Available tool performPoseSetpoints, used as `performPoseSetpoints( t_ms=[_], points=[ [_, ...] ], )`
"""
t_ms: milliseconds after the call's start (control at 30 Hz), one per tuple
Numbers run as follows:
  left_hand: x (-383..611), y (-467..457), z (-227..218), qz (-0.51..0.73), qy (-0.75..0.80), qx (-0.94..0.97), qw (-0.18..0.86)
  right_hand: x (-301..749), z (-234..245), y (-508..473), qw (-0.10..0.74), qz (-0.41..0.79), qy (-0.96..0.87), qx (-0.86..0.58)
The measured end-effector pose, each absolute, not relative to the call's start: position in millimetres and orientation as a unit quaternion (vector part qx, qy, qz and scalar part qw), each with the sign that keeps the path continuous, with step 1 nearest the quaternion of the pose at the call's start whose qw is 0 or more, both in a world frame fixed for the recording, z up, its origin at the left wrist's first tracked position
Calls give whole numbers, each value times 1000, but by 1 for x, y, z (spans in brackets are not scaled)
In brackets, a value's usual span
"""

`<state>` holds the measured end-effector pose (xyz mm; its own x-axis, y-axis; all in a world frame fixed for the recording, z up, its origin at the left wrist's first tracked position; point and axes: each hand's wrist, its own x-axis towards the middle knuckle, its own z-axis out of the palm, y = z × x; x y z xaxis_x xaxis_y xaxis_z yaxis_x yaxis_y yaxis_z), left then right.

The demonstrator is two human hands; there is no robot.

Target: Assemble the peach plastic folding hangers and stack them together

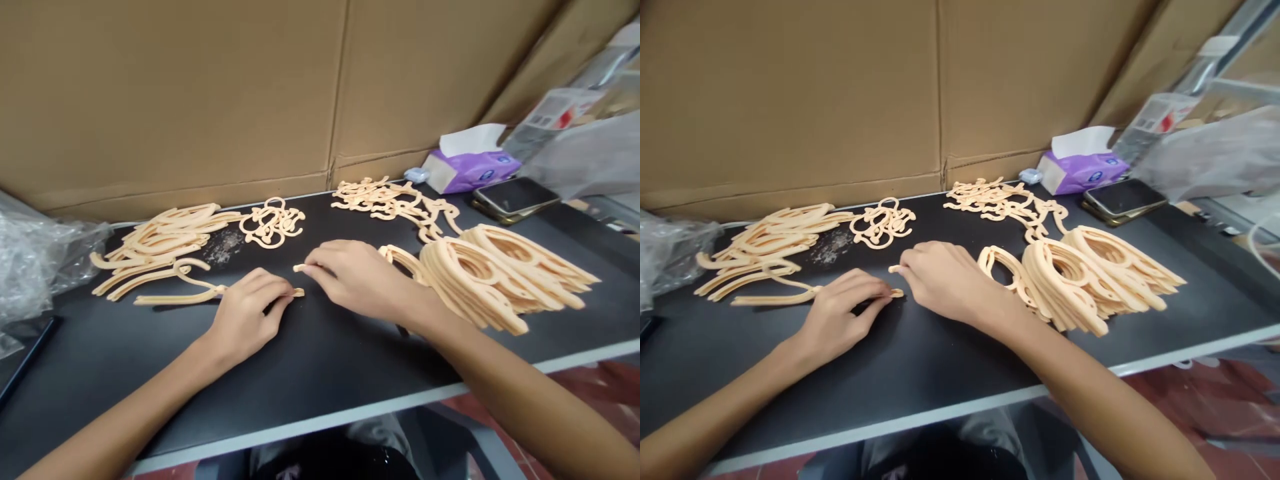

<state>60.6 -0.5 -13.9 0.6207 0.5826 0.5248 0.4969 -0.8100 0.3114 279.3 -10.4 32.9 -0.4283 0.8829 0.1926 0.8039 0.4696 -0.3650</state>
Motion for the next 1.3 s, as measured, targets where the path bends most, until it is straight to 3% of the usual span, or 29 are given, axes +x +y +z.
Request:
performPoseSetpoints(
  t_ms=[467,1300],
  points=[
    [63,-7,-14,300,323,889,128,279,35,-11,38,153,-857,-490],
    [66,-9,-14,313,328,875,170,280,32,-9,25,210,-846,-490]
  ],
)
